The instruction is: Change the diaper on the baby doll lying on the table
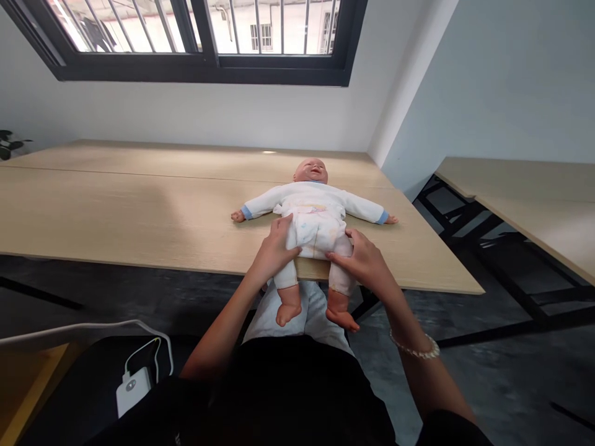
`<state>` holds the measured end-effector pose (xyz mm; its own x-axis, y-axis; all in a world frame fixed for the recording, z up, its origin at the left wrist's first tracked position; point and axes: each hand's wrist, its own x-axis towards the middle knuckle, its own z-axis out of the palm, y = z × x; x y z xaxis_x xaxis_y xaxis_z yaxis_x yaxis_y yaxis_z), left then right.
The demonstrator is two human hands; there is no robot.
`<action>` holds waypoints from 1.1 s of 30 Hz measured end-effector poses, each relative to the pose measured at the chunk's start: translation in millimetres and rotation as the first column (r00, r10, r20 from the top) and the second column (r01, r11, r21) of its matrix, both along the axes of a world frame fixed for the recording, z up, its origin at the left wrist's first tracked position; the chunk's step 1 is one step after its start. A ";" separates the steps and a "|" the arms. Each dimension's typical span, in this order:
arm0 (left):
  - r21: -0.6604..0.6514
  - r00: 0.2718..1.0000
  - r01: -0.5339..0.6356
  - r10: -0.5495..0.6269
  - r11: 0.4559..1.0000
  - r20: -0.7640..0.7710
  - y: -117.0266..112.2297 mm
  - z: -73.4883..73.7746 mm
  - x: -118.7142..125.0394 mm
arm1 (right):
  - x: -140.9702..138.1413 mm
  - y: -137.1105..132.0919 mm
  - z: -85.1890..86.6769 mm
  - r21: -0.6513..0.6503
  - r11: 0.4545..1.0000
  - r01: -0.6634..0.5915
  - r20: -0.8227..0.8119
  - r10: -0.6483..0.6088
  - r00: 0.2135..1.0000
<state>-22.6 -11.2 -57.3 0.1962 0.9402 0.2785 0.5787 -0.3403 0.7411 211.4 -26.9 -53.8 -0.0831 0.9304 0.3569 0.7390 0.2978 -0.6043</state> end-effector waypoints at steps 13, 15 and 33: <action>-0.028 0.997 -0.003 0.005 1.000 0.077 4.7 -5.6 -8.5 | -8.5 -4.9 -14.2 -0.018 1.000 -0.004 -0.116 0.001 0.993; -0.047 0.991 -0.030 0.036 0.998 0.132 0.9 -2.7 -5.2 | -9.0 -2.9 -15.2 -0.040 0.999 -0.018 -0.186 0.010 0.982; -0.473 0.621 0.270 0.224 0.839 0.752 111.0 7.3 4.4 | -7.5 105.4 21.6 -0.450 0.767 -0.458 -0.886 -0.318 0.338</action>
<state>-18.2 99.8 -50.0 0.1707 0.9708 -0.1687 -0.2784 0.2117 0.9368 203.8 78.5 -32.2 -0.1607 0.9389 -0.3043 -0.3838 -0.3435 -0.8572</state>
